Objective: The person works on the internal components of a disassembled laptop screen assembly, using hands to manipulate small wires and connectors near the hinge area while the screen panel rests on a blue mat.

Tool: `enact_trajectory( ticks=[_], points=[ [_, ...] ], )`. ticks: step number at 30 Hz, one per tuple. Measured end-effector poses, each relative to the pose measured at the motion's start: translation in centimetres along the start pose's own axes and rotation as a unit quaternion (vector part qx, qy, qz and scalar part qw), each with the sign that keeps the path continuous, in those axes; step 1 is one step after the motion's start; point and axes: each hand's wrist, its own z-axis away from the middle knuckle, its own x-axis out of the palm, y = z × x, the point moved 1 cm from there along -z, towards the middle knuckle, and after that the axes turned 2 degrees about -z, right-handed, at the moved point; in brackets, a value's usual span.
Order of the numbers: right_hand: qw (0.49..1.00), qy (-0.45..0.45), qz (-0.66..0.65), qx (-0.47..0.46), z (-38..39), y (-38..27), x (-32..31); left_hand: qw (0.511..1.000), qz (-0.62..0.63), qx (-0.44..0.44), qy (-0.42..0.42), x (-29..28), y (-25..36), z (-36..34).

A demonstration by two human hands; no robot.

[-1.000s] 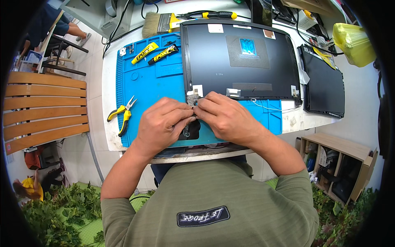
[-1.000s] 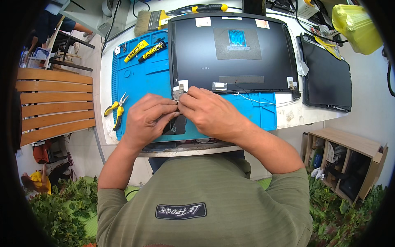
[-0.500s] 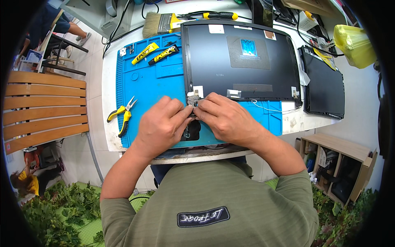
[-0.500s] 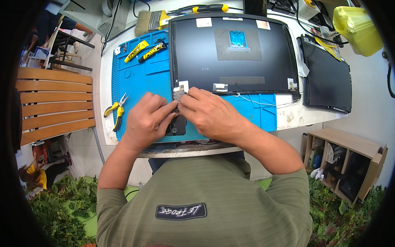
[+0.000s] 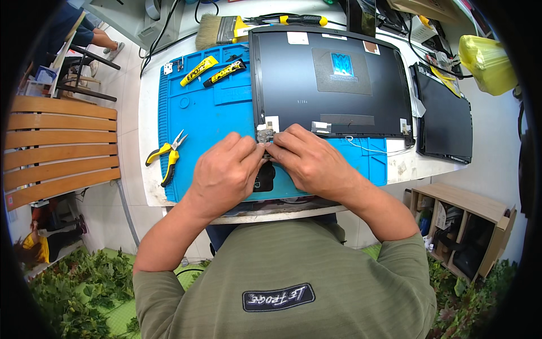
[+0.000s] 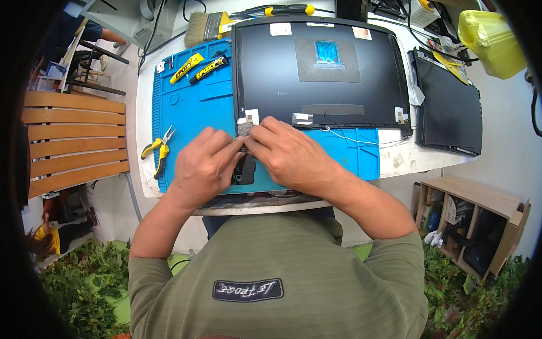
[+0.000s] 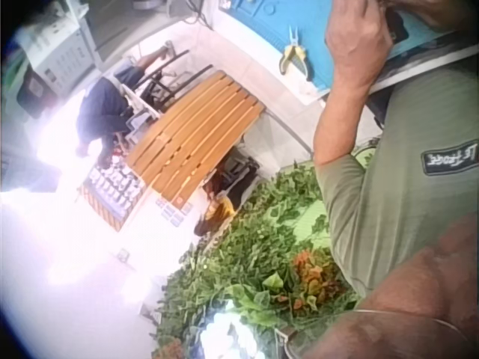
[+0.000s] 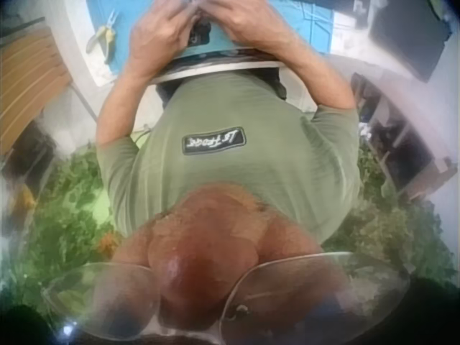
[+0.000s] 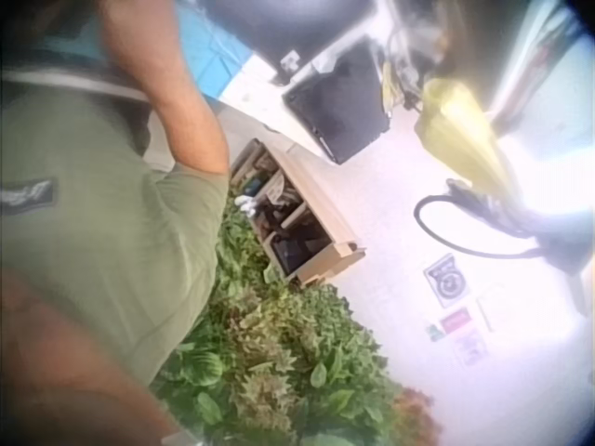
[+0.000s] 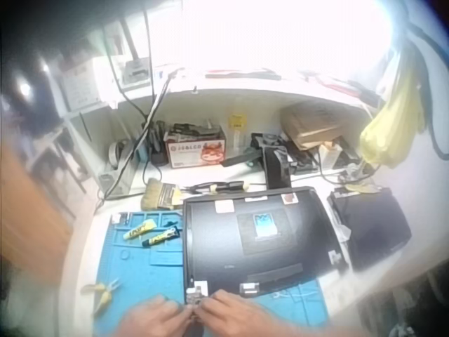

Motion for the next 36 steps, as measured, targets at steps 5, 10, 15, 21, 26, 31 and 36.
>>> enact_trajectory(
  ticks=[5, 10, 15, 21, 26, 31, 36],
  points=[
    [1.000, 0.001, -0.008, 0.008, 0.1, 0.1, 0.1, 1.000, 0.000, -0.003, -0.002, 0.1, 0.0, -0.1],
    [1.000, 0.007, -0.014, 0.009, 0.1, 0.2, 0.2, 1.000, 0.012, -0.015, -0.004, 0.0, -0.1, 0.0],
    [1.000, 0.005, -0.011, 0.007, 0.0, 0.2, 0.1, 0.999, 0.029, -0.038, -0.015, -0.1, -0.3, -0.2],
    [1.000, 0.007, -0.009, 0.005, -0.1, 0.0, 0.1, 0.996, 0.069, -0.049, -0.036, -0.5, -1.2, -0.4],
    [1.000, 0.010, -0.004, 0.007, -0.2, 0.0, 0.2, 0.961, 0.192, -0.184, -0.079, -2.9, -3.6, -3.2],
    [1.000, -0.003, -0.002, 0.011, -0.4, -0.2, -0.1, 0.960, 0.158, -0.171, -0.158, -2.2, -5.5, -7.5],
    [1.000, -0.001, -0.003, 0.013, -0.2, -0.1, 0.0, 0.955, 0.163, -0.141, -0.205, -1.4, -6.0, -8.8]
  ],
)
